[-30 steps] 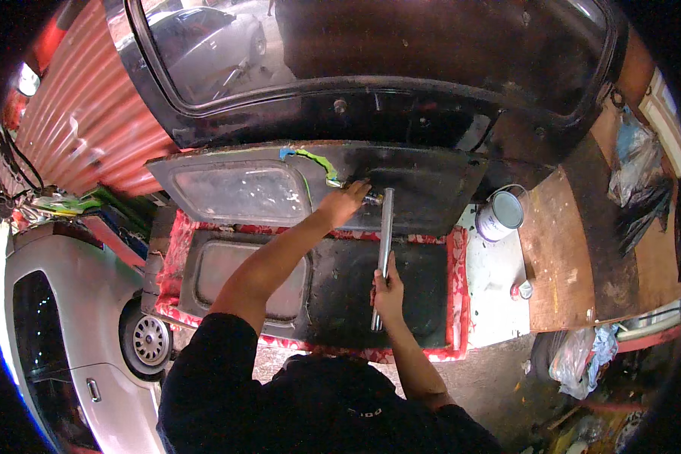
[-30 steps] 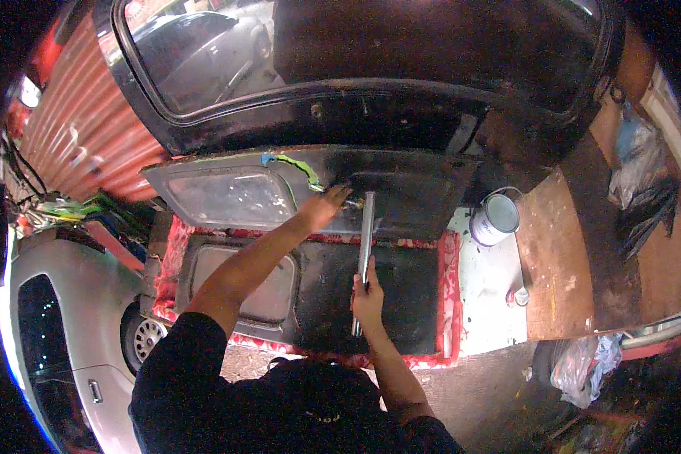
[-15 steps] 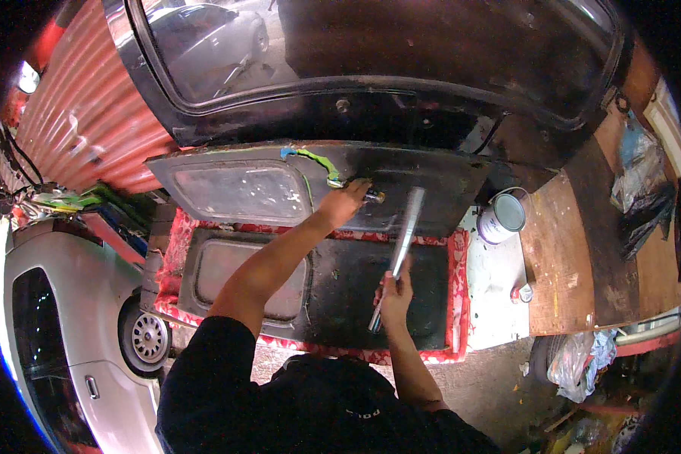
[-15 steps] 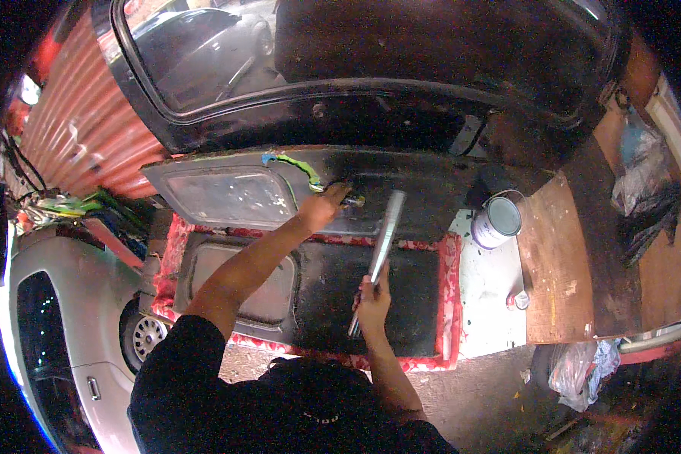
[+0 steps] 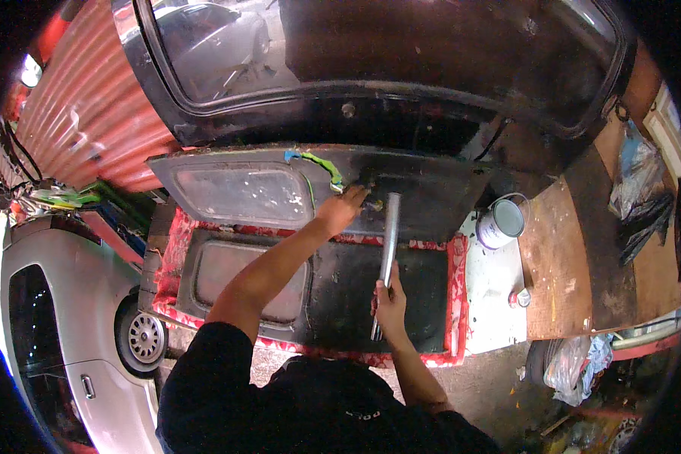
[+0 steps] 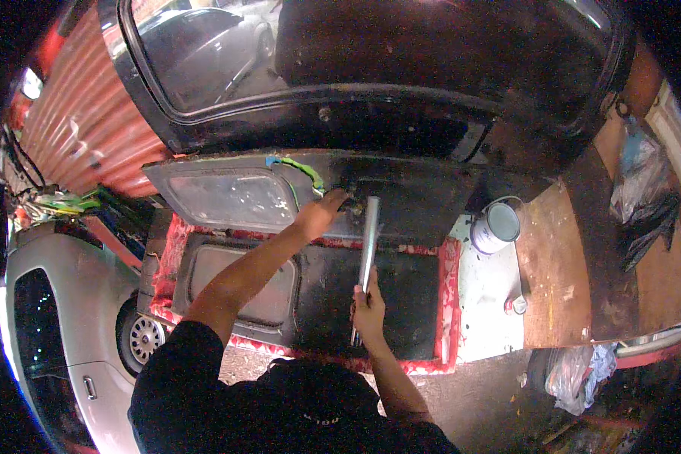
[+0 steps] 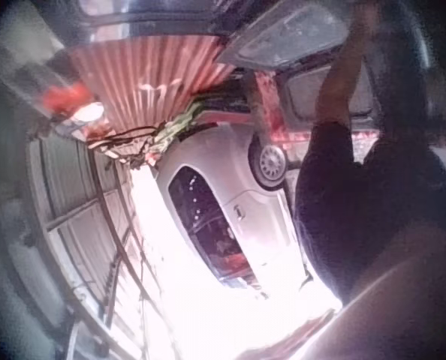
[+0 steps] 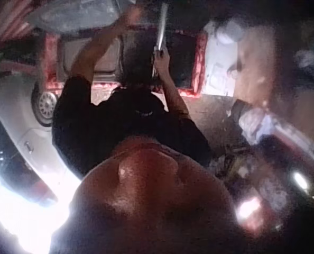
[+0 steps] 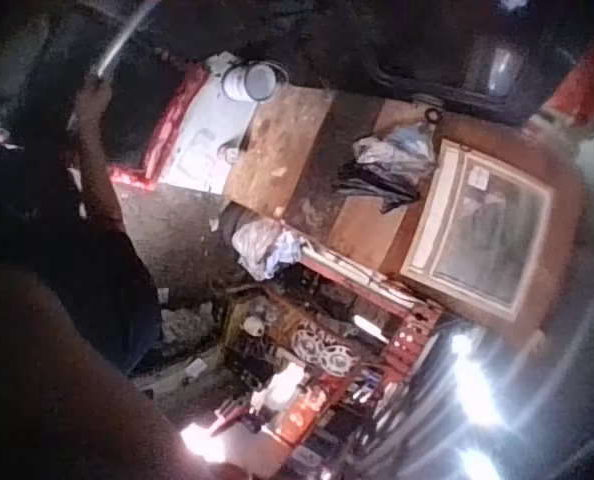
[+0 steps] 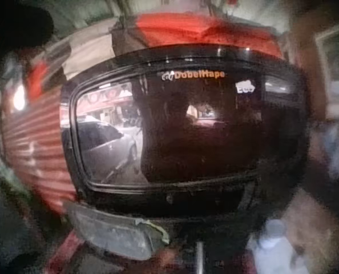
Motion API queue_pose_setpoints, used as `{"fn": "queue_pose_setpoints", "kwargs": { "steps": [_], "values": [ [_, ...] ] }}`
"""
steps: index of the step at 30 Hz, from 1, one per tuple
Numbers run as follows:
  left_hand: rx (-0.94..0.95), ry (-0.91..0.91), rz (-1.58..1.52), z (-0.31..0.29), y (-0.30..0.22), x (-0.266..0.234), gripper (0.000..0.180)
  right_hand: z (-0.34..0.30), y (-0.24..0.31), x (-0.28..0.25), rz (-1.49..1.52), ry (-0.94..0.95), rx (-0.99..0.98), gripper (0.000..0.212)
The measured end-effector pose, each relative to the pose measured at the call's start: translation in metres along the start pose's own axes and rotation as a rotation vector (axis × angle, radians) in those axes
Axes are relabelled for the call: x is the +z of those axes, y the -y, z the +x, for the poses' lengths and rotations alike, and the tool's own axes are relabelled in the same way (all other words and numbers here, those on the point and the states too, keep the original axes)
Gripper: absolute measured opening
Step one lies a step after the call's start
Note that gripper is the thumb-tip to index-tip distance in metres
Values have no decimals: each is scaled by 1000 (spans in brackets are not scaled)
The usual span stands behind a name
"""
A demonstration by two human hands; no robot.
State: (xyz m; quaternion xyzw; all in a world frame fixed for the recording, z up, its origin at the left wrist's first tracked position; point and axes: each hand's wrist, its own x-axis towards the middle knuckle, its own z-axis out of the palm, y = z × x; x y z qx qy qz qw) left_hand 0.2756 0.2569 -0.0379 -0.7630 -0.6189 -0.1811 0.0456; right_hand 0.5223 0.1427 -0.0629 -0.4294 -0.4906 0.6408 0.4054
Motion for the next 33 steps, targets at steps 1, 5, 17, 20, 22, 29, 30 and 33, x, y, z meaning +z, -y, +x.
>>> {"fn": "queue_pose_setpoints", "kwargs": {
  "steps": [1, 5, 17, 20, 22, 29, 30, 33],
  "values": [
    [37, -53, 13, -2, 6, 6, 55, -4, 1, 3, 54, -67, -36, 63],
    [11, -115, -26, 3, 8, 27, 55, 16, -39, -7, -237, -67, -208, 62],
    [-44, -170, -54, -9, 2, 15, 56, 8, -11, -2, -167, 24, -47, 63],
    [-53, -225, -128, -17, 5, 12, 57, -3, 6, -5, 7, -26, -43, 64],
    [-78, -209, -169, -21, 3, 7, 57, -4, 15, -9, -12, -15, -28, 65],
    [-99, -195, -212, -50, 3, 15, 59, -3, 5, -18, -30, 60, -2, 66],
    [-72, -208, -218, -54, 5, 16, 58, -3, 5, -20, -29, 55, 6, 66],
    [-64, -232, -278, -68, 8, 17, 56, -4, 7, -25, -31, 61, 20, 65]
  ]
}}
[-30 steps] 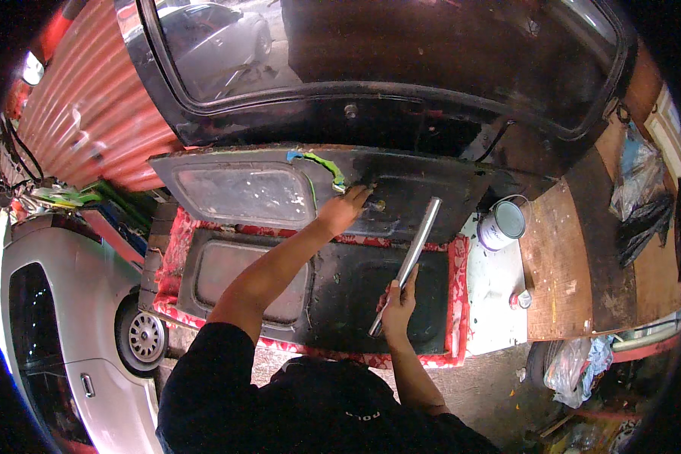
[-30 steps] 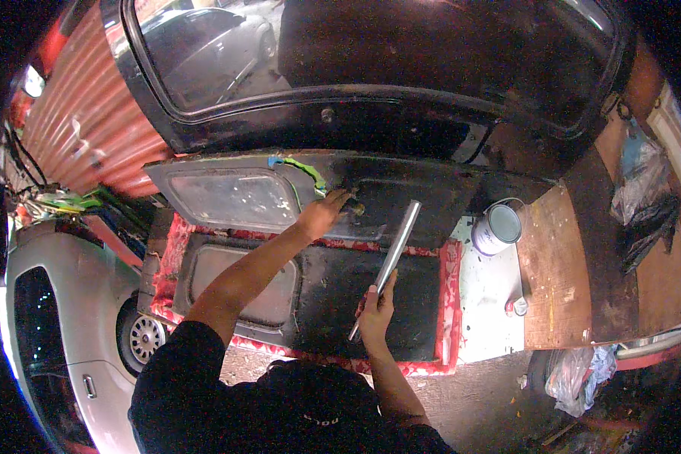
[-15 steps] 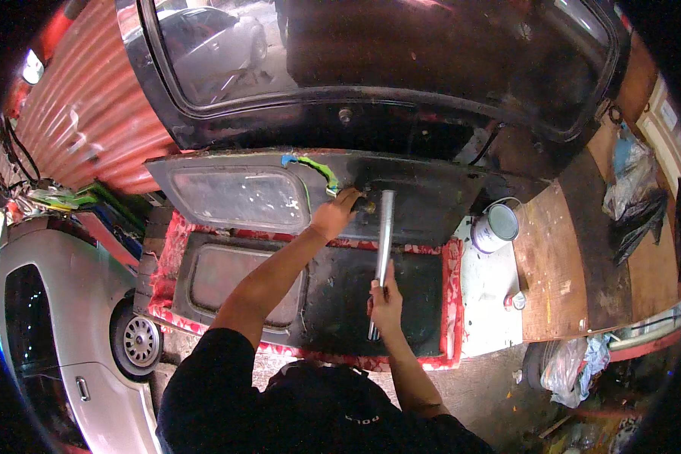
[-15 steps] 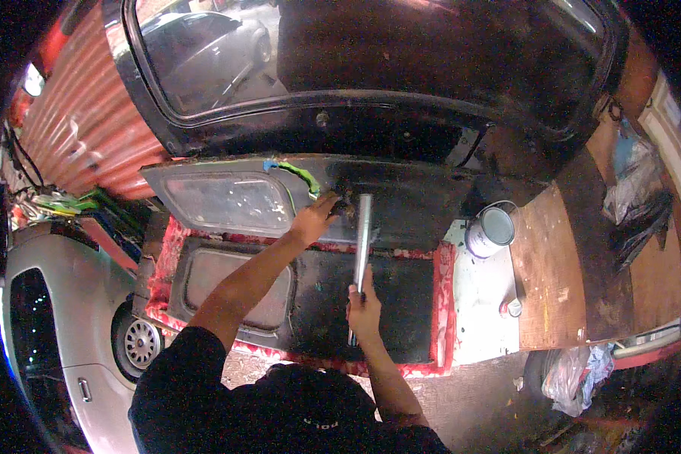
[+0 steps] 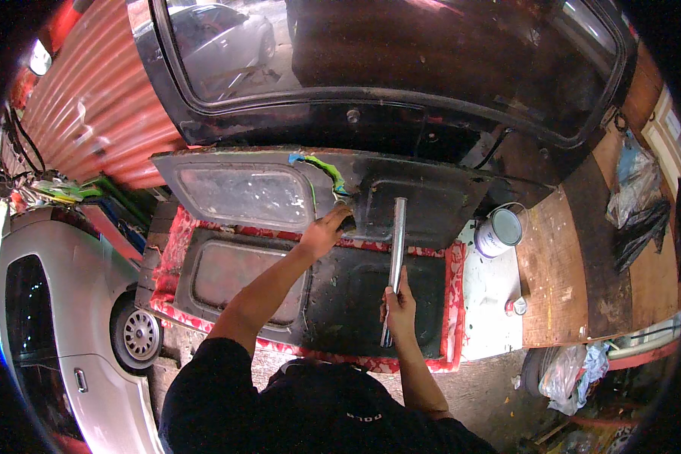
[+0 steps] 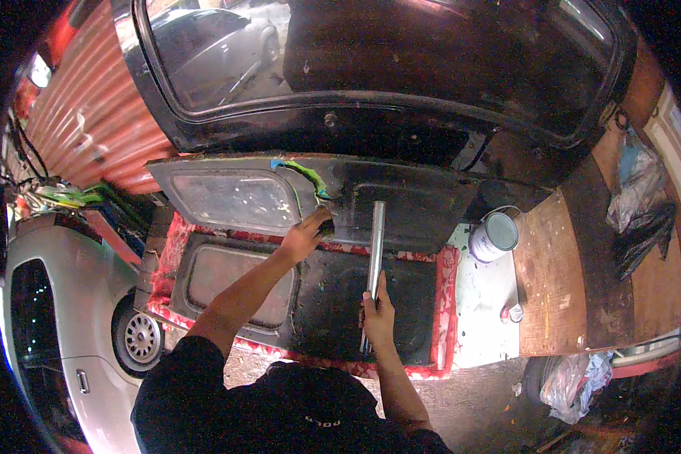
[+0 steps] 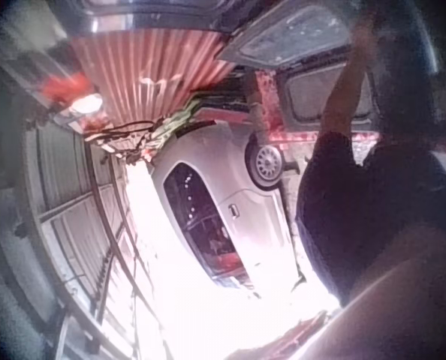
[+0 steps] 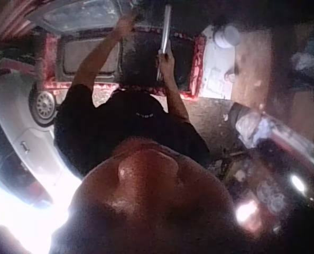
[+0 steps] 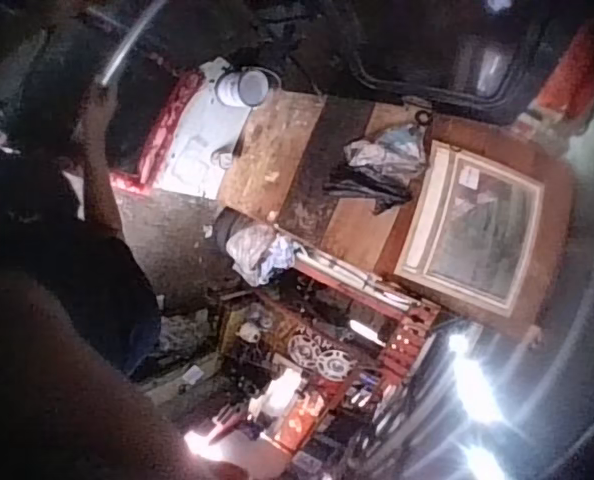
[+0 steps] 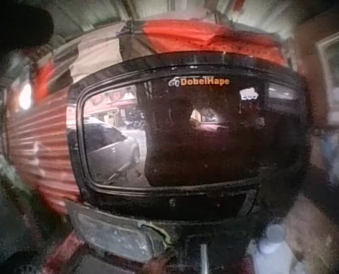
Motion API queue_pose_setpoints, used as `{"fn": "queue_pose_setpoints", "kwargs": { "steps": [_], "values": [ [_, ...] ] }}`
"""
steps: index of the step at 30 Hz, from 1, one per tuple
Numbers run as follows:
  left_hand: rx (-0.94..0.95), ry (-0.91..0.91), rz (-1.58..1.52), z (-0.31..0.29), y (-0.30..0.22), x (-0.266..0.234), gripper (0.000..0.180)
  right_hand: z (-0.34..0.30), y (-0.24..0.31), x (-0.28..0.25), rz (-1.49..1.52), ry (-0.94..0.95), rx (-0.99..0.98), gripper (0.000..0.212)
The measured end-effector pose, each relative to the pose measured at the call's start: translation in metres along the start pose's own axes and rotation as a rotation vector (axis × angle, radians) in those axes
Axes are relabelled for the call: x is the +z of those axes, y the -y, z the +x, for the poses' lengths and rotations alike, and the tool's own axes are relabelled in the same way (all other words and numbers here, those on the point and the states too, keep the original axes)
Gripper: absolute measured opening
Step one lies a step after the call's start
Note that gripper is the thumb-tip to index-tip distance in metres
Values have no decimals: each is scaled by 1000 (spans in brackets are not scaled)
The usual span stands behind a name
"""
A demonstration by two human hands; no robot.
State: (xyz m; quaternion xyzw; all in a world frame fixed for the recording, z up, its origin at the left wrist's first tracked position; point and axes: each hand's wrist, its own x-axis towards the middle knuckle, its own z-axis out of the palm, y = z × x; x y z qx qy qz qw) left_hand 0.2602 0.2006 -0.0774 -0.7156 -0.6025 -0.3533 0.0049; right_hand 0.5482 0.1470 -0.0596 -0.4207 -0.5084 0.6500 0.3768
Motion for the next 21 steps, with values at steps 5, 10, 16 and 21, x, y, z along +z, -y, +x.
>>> {"fn": "queue_pose_setpoints", "kwargs": {
  "steps": [5, 10, 16, 21],
  "values": [
    [-51, -23, -54, -4, -9, -15, 54, 0, 7, -7, 1, -17, 0, 65],
    [-76, 8, -81, 3, -24, -27, 54, 0, 4, -9, -3, -35, 8, 64],
    [12, 21, -46, 11, -25, -16, 54, -1, 5, -13, 22, -52, 21, 64],
    [-31, 133, -48, 21, -19, -11, 53, -9, 11, -19, -12, -63, 27, 64]
  ]
}}
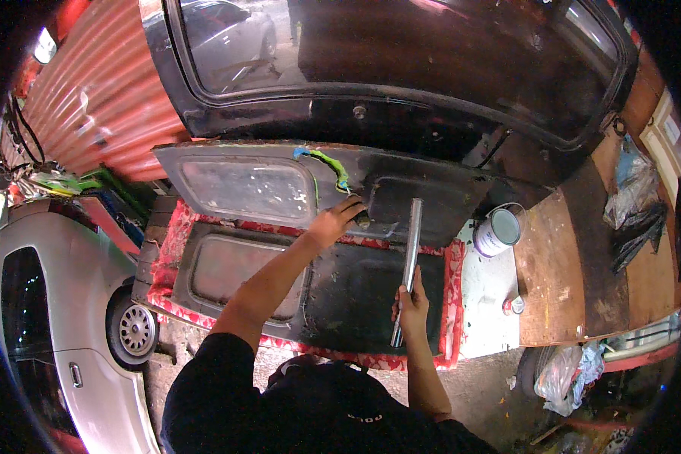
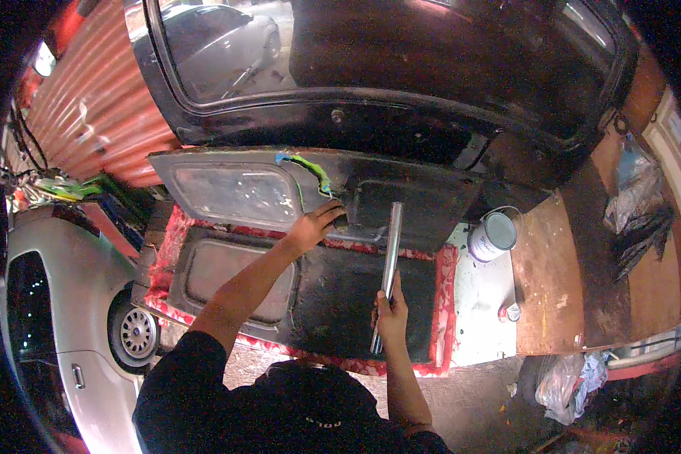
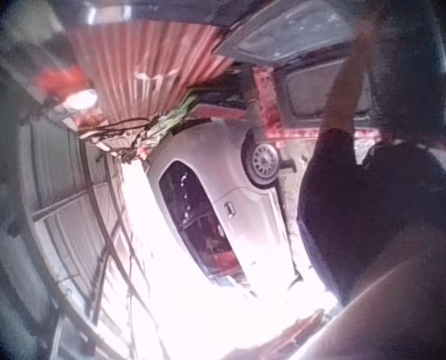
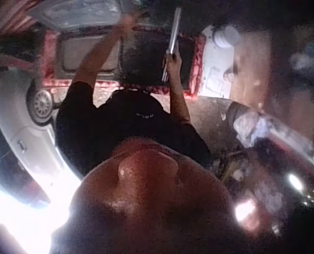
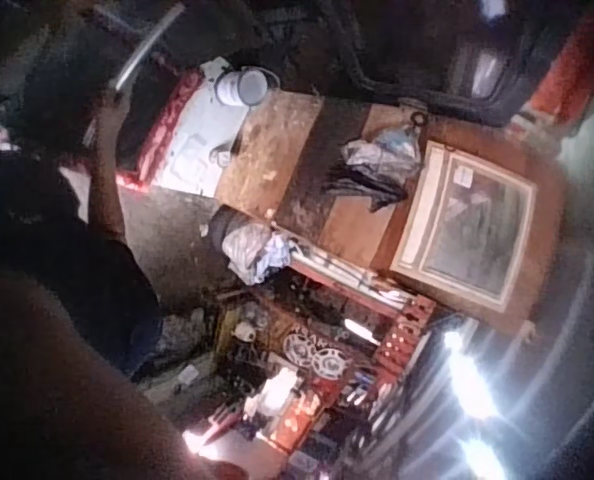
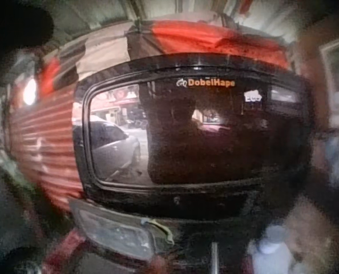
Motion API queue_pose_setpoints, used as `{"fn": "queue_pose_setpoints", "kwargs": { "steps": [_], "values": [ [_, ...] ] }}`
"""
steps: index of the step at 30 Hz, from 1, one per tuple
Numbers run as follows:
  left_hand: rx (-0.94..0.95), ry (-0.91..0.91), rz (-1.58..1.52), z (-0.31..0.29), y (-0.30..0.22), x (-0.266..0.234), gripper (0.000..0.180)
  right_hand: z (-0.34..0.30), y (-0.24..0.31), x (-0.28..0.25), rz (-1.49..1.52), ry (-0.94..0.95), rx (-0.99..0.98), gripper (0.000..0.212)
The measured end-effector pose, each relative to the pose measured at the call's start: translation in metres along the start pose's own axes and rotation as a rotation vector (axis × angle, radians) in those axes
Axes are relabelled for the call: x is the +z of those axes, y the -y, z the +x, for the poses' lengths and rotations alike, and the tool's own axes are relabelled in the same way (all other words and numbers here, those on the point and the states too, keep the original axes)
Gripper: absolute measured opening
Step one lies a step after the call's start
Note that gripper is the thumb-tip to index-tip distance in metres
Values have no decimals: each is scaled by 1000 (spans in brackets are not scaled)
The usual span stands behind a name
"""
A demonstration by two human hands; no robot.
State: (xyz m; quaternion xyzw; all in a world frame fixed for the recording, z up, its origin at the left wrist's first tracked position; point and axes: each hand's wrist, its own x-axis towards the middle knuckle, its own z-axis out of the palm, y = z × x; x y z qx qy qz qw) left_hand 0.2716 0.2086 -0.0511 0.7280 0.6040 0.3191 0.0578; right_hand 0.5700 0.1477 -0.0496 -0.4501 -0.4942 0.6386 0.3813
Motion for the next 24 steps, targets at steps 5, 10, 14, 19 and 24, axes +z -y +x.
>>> {"fn": "queue_pose_setpoints", "kwargs": {
  "steps": [5, 10, 14, 19, 24],
  "values": [
    [12, -151, -22, 18, -6, -11, 52, 3, 8, -4, -50, 27, -62, 65],
    [-162, -158, -127, 39, -6, -22, 53, 12, 31, 6, -151, 49, -152, 64],
    [-76, -204, -50, 43, 4, -19, 53, 25, 30, 22, -411, -60, -470, 59],
    [-64, -226, 15, 44, 5, -15, 54, 37, 21, 31, -704, 87, -569, 57],
    [-149, -157, -16, 26, 5, -6, 55, 21, 28, 18, -512, -18, -391, 56]
  ]
}}
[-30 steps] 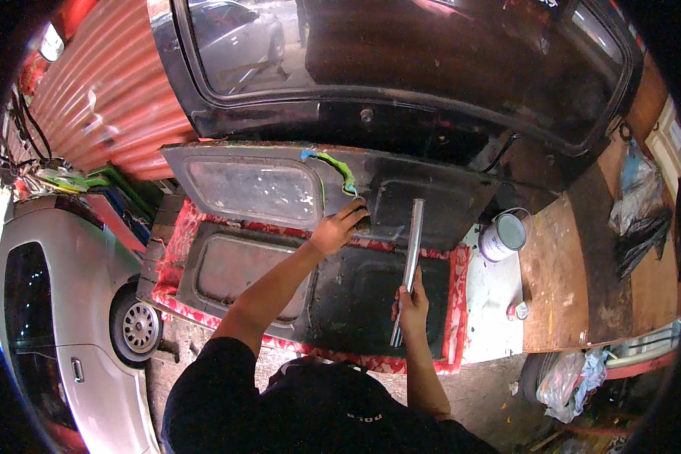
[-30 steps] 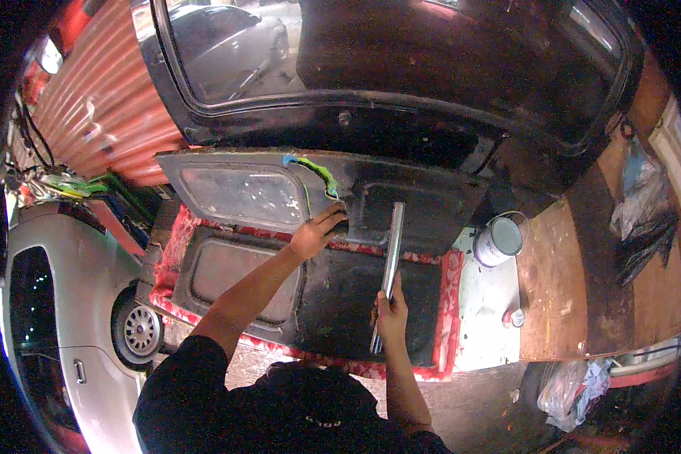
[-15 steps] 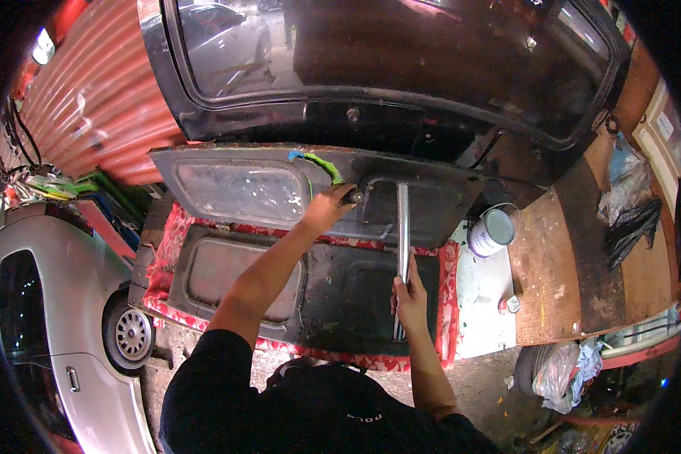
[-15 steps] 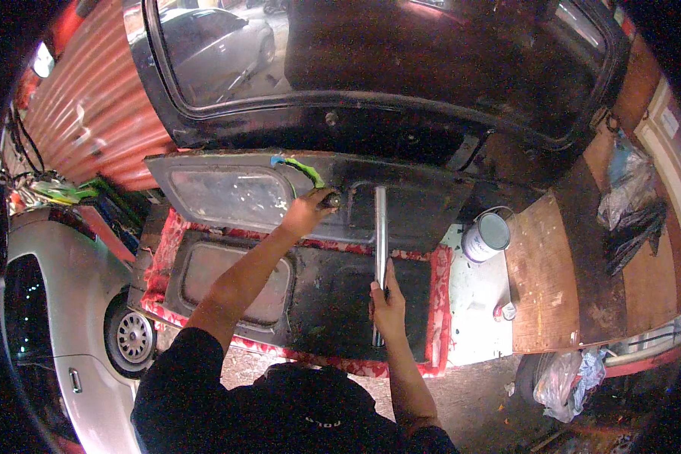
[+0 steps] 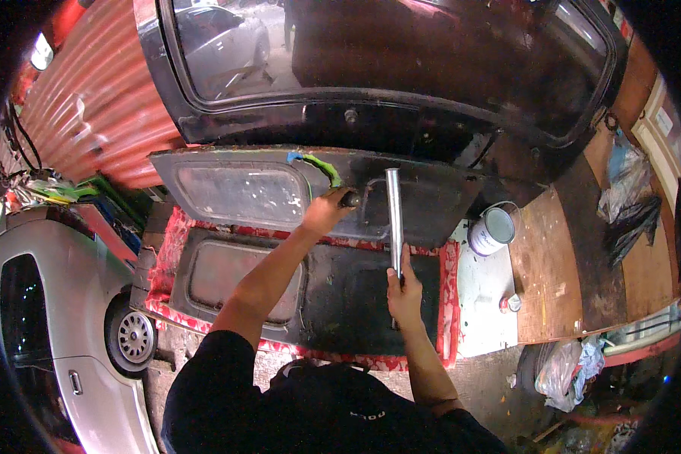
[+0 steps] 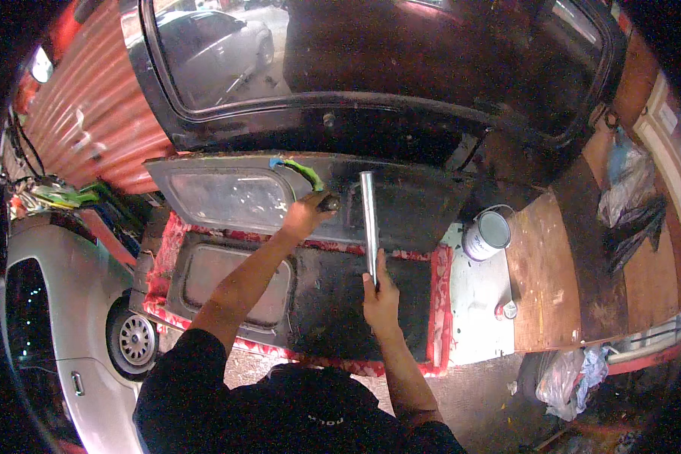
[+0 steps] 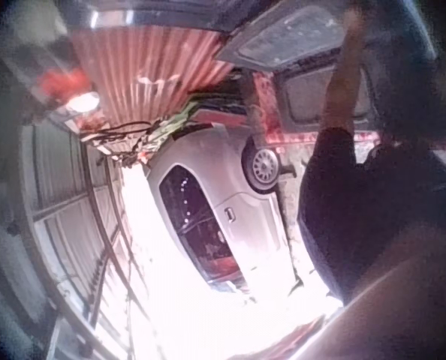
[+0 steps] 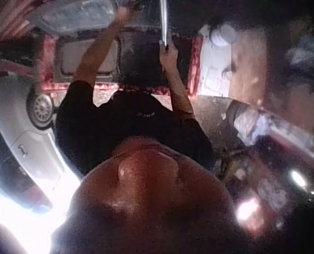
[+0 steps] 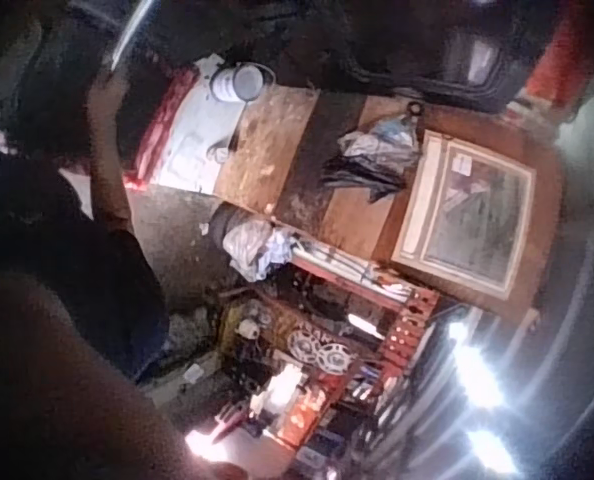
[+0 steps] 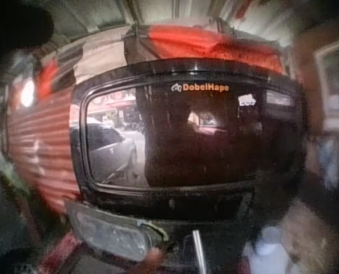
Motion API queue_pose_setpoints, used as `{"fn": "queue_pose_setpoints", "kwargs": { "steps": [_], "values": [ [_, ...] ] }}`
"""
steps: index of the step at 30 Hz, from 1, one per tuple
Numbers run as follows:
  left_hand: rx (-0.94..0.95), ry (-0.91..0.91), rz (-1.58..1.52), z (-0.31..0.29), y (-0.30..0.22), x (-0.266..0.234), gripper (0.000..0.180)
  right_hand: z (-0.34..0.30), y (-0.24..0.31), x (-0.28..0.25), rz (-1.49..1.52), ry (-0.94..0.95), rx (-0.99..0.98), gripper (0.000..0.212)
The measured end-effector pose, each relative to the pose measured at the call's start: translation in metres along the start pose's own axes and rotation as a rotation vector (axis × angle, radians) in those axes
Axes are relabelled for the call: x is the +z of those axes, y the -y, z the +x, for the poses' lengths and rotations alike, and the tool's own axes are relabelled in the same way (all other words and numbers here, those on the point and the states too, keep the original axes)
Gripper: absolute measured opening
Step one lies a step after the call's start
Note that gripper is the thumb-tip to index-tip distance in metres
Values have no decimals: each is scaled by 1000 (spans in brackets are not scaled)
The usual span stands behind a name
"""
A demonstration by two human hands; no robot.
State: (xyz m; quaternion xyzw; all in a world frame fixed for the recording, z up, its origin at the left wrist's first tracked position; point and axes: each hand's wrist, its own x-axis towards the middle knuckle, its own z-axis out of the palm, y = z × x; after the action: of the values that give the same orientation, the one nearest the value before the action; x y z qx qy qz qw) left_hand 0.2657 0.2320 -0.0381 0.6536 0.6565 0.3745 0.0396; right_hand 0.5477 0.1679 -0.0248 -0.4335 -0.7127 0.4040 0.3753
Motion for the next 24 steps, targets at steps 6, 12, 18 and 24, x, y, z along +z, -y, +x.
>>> {"fn": "queue_pose_setpoints", "kwargs": {
  "steps": [6, 12, 18, 24],
  "values": [
    [208, 2, 70, -33, 15, 17, 53, -4, -18, -5, 24, 4, 48, 58],
    [53, -2, -34, -45, 9, 17, 48, -18, -20, -6, 180, 37, 206, 61],
    [-135, -184, -200, -59, -5, 1, 45, -18, -15, -3, 298, 42, 264, 64],
    [-332, -247, -349, -94, 8, 5, 48, -21, -18, 7, 421, 61, 307, 65]
  ]
}}
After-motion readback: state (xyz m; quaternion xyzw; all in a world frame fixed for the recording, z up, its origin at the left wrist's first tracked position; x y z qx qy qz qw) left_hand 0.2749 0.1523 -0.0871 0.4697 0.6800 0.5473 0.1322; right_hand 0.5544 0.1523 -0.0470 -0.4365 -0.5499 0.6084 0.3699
